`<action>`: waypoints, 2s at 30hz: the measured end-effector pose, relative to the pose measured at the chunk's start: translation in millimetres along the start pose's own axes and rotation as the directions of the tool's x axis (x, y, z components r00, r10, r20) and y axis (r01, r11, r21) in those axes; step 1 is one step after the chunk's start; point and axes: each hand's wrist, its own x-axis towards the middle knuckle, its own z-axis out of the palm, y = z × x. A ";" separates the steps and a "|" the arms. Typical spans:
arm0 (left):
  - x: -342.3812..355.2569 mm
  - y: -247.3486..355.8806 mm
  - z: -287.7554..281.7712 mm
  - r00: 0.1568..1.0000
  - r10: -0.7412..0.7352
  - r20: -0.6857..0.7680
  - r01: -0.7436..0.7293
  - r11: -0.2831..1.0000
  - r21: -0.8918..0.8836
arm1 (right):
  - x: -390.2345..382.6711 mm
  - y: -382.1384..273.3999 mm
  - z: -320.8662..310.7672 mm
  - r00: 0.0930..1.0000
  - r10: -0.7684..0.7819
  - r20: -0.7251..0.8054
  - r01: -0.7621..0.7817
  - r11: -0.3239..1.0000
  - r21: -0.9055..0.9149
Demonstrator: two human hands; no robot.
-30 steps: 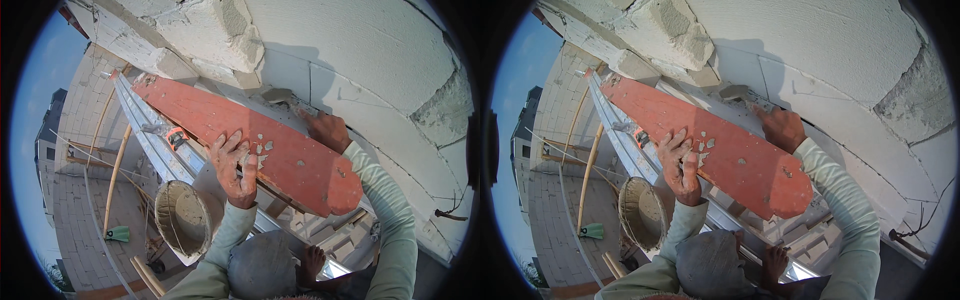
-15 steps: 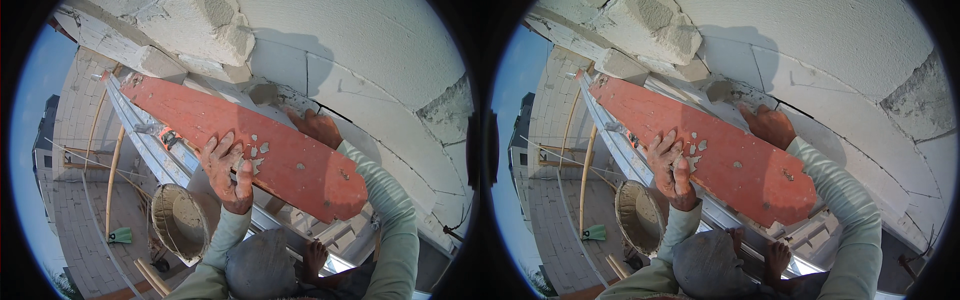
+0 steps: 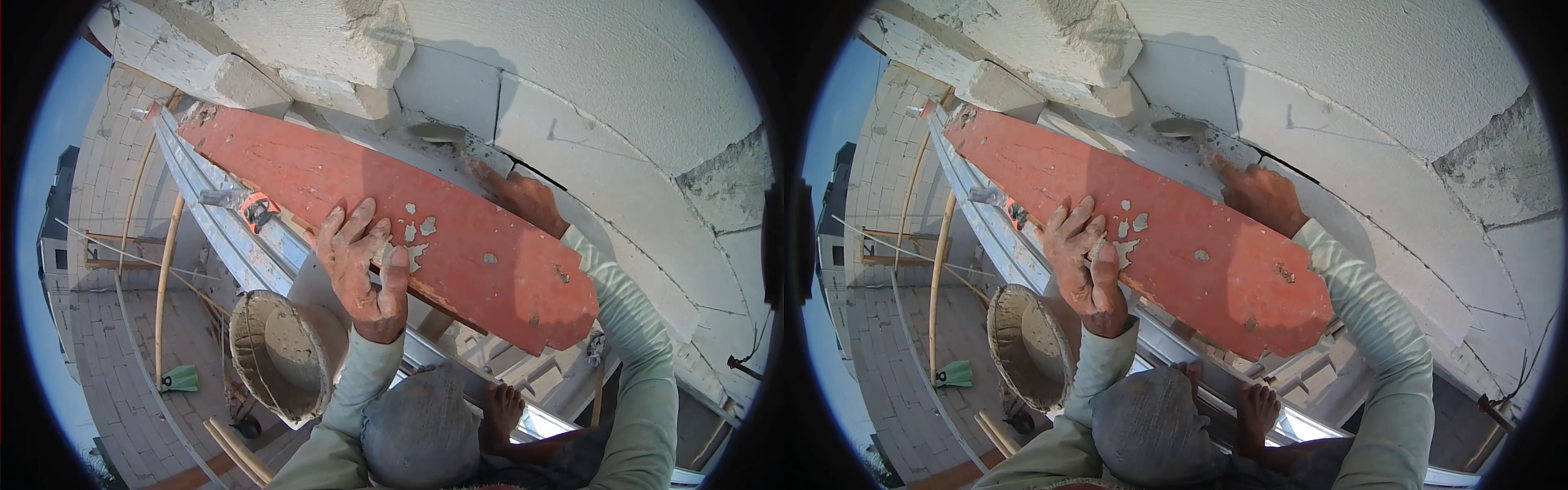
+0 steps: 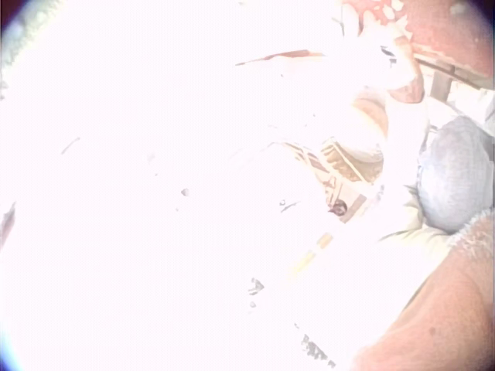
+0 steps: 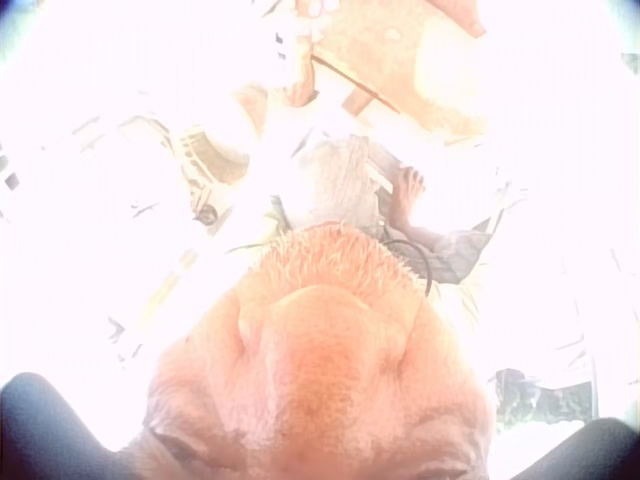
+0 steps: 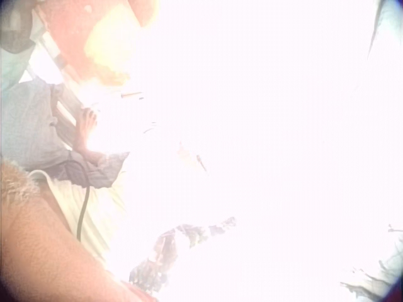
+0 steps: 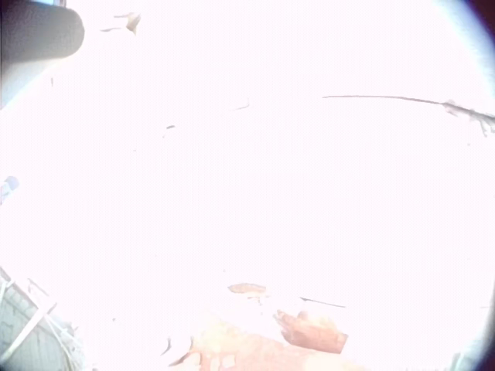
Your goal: The person hammers a wall block with a hammer, fits block pieces into place on the wall, and applies mortar with a trowel while holding a wooden board against the structure.
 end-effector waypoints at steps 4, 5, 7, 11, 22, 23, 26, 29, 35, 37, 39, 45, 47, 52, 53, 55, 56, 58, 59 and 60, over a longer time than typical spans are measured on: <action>-1.0 -1.5 6.0 1.000 -0.017 -0.002 0.017 0.998 -0.061 | 14.2 8.9 5.3 0.995 0.091 -0.028 -0.089 0.993 0.076; -0.6 -1.4 4.6 1.000 -0.020 -0.007 0.020 0.998 -0.066 | 19.7 4.3 6.2 0.995 0.098 -0.030 -0.094 0.989 0.114; -1.0 -2.1 3.2 1.000 -0.022 -0.005 0.022 0.997 -0.077 | 26.5 -10.9 1.7 0.991 0.124 0.049 -0.125 0.991 0.035; -4.4 -2.6 3.8 0.999 -0.040 0.010 0.040 0.996 -0.074 | 15.2 -2.7 -22.2 0.951 -0.056 0.305 0.027 0.995 0.099; -2.7 1.6 12.8 0.998 -0.040 -0.046 0.035 0.994 -0.105 | -26.5 20.3 -32.0 0.951 -0.077 0.299 -0.112 0.816 0.566; -3.4 0.0 11.1 0.997 -0.052 -0.057 0.046 0.994 -0.102 | -23.5 15.2 -30.4 0.941 -0.037 0.337 -0.149 0.848 0.508; -2.2 0.6 3.9 0.999 0.008 0.049 -0.008 1.000 0.012 | -10.6 25.9 -26.5 0.973 -0.217 0.080 0.139 0.827 0.545; -1.3 -1.5 4.3 0.999 0.034 0.030 -0.034 0.999 -0.014 | 7.1 5.7 -54.2 0.939 0.146 0.312 -0.251 0.910 0.329; -2.7 -4.7 6.1 1.000 0.016 0.025 -0.016 1.000 -0.003 | 1.4 5.9 -33.3 0.922 0.089 0.377 -0.213 0.929 0.303; -3.4 -5.8 4.2 1.000 0.016 0.020 -0.016 1.000 -0.001 | -14.0 6.4 -41.0 0.900 0.034 0.436 -0.181 0.937 0.300; -2.8 -4.7 2.7 1.000 0.014 0.015 -0.014 1.000 0.004 | -22.1 10.9 -42.2 0.839 0.030 0.544 -0.254 0.904 0.343; -0.8 1.4 8.5 1.000 0.014 -0.005 -0.015 0.998 -0.053 | 1.6 18.4 -61.2 0.985 0.078 0.152 -0.122 0.945 0.304; -1.8 -0.7 8.7 1.000 0.011 -0.008 -0.011 0.998 -0.064 | 19.7 3.7 -60.2 0.955 0.149 0.258 -0.212 0.949 0.235; -0.2 -0.6 5.8 1.000 0.003 0.029 -0.002 1.000 -0.025 | 3.2 14.7 -28.8 0.973 0.059 0.225 -0.111 0.968 0.223; 0.2 -1.1 3.1 0.999 -0.006 0.040 0.006 1.000 -0.012 | -1.7 11.1 -34.8 0.932 0.000 0.362 -0.112 0.951 0.287; -2.1 -5.6 1.2 1.000 0.003 0.027 -0.002 1.000 -0.022 | -12.0 7.0 -48.6 0.816 -0.083 0.573 -0.173 0.909 0.378; -2.9 -7.1 1.3 1.000 0.013 0.015 -0.012 0.999 -0.039 | -14.0 11.2 -49.7 0.816 -0.084 0.572 -0.171 0.910 0.378; -0.1 -4.4 4.8 1.000 0.018 -0.001 -0.018 0.998 -0.059 | -18.4 23.1 -53.7 0.904 -0.020 0.427 -0.189 0.877 0.442; 0.2 -1.8 6.5 1.000 0.023 -0.015 -0.024 0.996 -0.080 | -19.7 27.8 -48.6 0.973 -0.139 0.183 0.033 0.874 0.484; -1.3 -1.0 5.8 1.000 0.022 -0.012 -0.023 0.996 -0.087 | -16.8 33.9 -48.4 0.974 -0.132 0.185 0.027 0.876 0.482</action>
